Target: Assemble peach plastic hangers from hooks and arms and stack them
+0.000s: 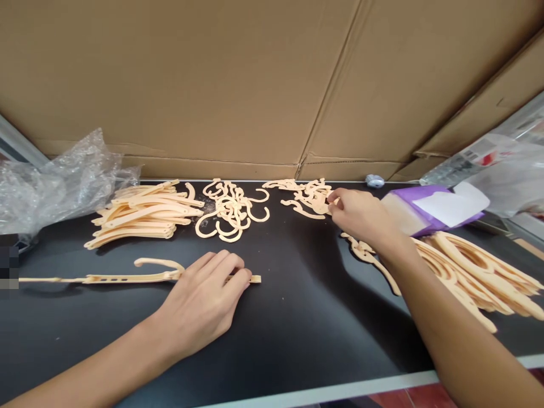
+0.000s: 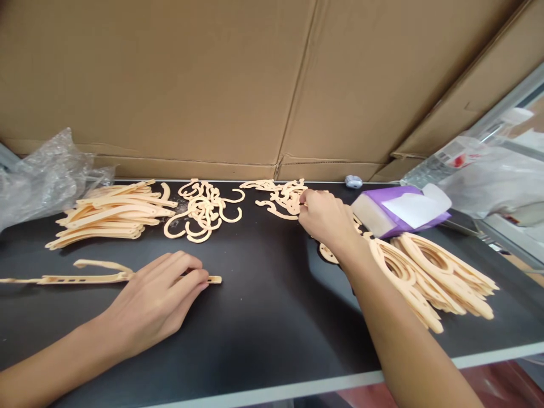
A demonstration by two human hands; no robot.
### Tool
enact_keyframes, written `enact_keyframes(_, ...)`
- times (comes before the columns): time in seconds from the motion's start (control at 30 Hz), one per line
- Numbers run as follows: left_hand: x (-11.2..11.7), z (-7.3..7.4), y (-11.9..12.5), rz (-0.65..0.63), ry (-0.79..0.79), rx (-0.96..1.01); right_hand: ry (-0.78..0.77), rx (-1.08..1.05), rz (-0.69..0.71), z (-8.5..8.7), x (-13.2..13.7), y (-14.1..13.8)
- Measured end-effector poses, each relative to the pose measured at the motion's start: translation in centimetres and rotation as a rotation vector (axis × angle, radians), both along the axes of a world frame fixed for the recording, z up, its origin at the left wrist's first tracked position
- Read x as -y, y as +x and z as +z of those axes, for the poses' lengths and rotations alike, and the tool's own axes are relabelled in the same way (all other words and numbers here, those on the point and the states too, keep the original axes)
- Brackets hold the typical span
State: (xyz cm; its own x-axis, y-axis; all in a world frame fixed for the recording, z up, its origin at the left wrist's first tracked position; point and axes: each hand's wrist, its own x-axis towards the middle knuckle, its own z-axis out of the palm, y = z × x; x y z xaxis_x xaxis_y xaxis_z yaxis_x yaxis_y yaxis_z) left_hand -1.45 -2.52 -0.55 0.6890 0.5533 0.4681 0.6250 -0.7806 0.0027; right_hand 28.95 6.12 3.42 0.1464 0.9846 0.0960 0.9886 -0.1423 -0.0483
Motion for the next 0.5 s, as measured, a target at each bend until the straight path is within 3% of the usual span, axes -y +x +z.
enact_keyframes(0.13,0.0,-0.4,0.0,0.012,-0.05,0.028,-0.005,0.008,0.073,-0.5,-0.3,0.6)
enact_keyframes(0.27,-0.1,-0.6,0.1,0.019,-0.066,0.049,0.141,-0.062,0.102,-0.4,-0.3,0.8)
enact_keyframes(0.4,0.1,-0.6,0.2,0.014,-0.061,0.078,0.151,-0.334,0.181,0.3,0.5,-1.1)
enact_keyframes(0.5,0.1,-0.6,0.3,0.017,-0.06,0.105,0.059,-0.545,0.377,0.6,1.9,-3.3)
